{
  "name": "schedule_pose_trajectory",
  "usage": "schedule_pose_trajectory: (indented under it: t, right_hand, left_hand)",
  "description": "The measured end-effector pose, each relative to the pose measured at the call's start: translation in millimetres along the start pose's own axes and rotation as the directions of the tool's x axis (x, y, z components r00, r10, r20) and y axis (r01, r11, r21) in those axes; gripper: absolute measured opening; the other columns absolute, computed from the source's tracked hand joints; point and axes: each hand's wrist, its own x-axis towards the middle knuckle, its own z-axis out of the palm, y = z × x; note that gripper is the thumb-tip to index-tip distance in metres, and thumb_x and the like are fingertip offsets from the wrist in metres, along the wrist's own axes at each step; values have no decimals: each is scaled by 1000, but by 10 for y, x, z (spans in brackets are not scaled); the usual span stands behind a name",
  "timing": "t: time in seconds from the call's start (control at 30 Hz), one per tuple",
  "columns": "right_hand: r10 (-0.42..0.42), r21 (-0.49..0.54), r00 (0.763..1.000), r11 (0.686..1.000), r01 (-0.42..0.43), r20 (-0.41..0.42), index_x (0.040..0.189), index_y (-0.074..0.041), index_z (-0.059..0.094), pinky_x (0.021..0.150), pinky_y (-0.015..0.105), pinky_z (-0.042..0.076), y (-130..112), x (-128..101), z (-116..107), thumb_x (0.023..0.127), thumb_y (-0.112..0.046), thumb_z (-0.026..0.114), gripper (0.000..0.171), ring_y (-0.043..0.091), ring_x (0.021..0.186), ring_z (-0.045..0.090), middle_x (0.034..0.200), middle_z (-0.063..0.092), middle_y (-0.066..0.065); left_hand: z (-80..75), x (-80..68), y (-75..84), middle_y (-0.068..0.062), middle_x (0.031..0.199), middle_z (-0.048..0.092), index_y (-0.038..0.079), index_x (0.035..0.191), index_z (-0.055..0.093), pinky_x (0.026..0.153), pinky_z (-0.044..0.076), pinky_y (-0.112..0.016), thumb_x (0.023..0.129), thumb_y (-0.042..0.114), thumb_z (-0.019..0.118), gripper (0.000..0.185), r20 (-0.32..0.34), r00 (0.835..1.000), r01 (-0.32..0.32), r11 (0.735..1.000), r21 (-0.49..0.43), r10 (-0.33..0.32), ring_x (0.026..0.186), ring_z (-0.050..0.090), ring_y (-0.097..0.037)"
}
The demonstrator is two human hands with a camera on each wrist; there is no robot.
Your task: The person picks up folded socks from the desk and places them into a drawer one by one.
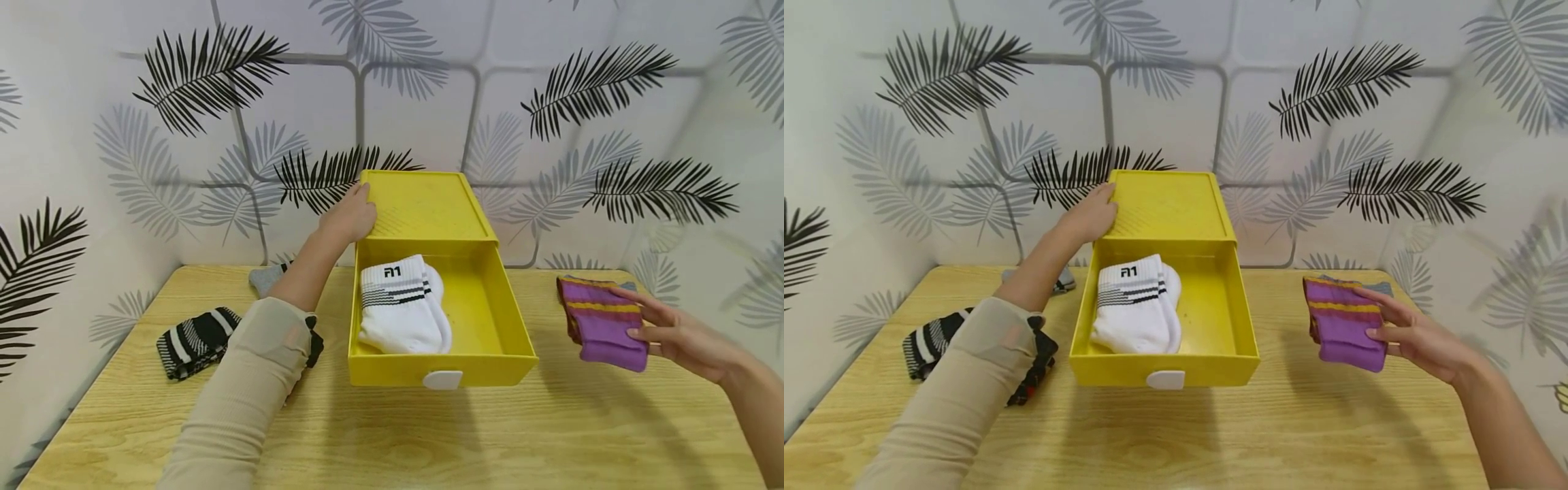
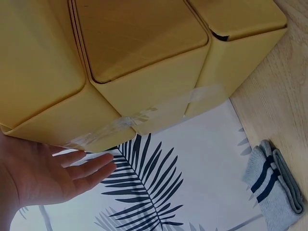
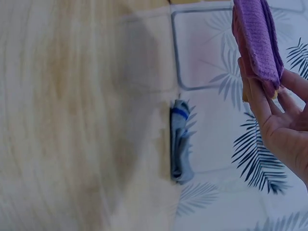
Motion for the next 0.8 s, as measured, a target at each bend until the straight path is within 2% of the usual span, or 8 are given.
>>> schedule_pose_trajectory:
  t: [0.27, 0.37, 0.47, 0.5, 0.53, 0.6, 0.67, 0.8]
  right_hand:
    - [-22, 49, 999, 999, 21, 28, 147, -29, 23, 85, 39, 47, -216, 59, 90, 97, 7, 28, 61, 20, 109, 53, 130, 43, -6]
    - [-42, 94, 998, 995, 38, 43, 146, -28, 24, 85, 39, 47, -290, 65, 95, 97, 9, 26, 62, 22, 110, 53, 130, 44, -4]
    - [-61, 114, 997, 992, 57, 39, 145, -28, 29, 84, 38, 48, -376, 72, 110, 97, 10, 26, 62, 22, 109, 54, 129, 46, -4]
    - [-68, 123, 997, 990, 63, 39, 144, -28, 30, 83, 38, 48, -405, 79, 118, 96, 11, 25, 62, 22, 109, 54, 129, 46, -3]
    - [-73, 130, 997, 989, 67, 41, 144, -28, 30, 83, 38, 48, -438, 86, 130, 96, 11, 25, 62, 22, 109, 54, 129, 47, -3]
    - [-76, 146, 996, 987, 69, 42, 144, -28, 30, 82, 38, 48, -504, 103, 158, 97, 11, 25, 62, 23, 109, 54, 129, 47, -2]
    - [-74, 161, 997, 985, 67, 39, 145, -28, 29, 82, 39, 48, -573, 126, 195, 97, 10, 25, 62, 23, 109, 54, 129, 48, 0]
    - [-57, 131, 998, 990, 54, 23, 146, -28, 24, 83, 39, 48, -706, 183, 287, 97, 9, 26, 62, 23, 109, 53, 129, 46, 0]
  left_hand:
    - [-1, 69, -8, -5, 153, 4, 6, 148, 7, 104, 23, -31, 94, 10, 18, 56, -6, 1000, -21, 999, 27, 22, 137, 0, -18]
    - [209, 538, -292, -3, 153, 0, 5, 147, 3, 104, 17, -21, 89, 5, 22, 62, -39, 997, -66, 997, 35, 67, 136, -8, -12]
    - [493, 1175, -672, -2, 153, -4, 3, 146, -2, 102, 8, -14, 85, 4, 27, 68, -66, 991, -113, 993, 22, 114, 133, -14, -8]
    - [567, 1331, -749, 0, 152, -9, 4, 145, -7, 102, 3, -14, 86, 6, 27, 68, -68, 991, -110, 993, 51, 113, 131, -18, -6]
    - [590, 1377, -787, 2, 152, -9, 6, 146, -8, 103, 0, -15, 86, 6, 29, 70, -72, 989, -123, 991, 47, 126, 131, -18, -6]
    - [548, 1258, -730, -1, 152, -7, 4, 146, -5, 102, 2, -13, 84, 3, 29, 71, -76, 988, -131, 991, 30, 133, 131, -17, -6]
    - [413, 923, -538, -2, 152, -5, 3, 146, 0, 104, 4, -17, 84, 1, 29, 69, -65, 991, -116, 990, 78, 121, 132, -16, -7]
    - [116, 279, -133, -4, 153, -1, 4, 147, 6, 108, 8, -28, 92, 5, 22, 57, -13, 999, -49, 996, 80, 50, 136, -9, -14]
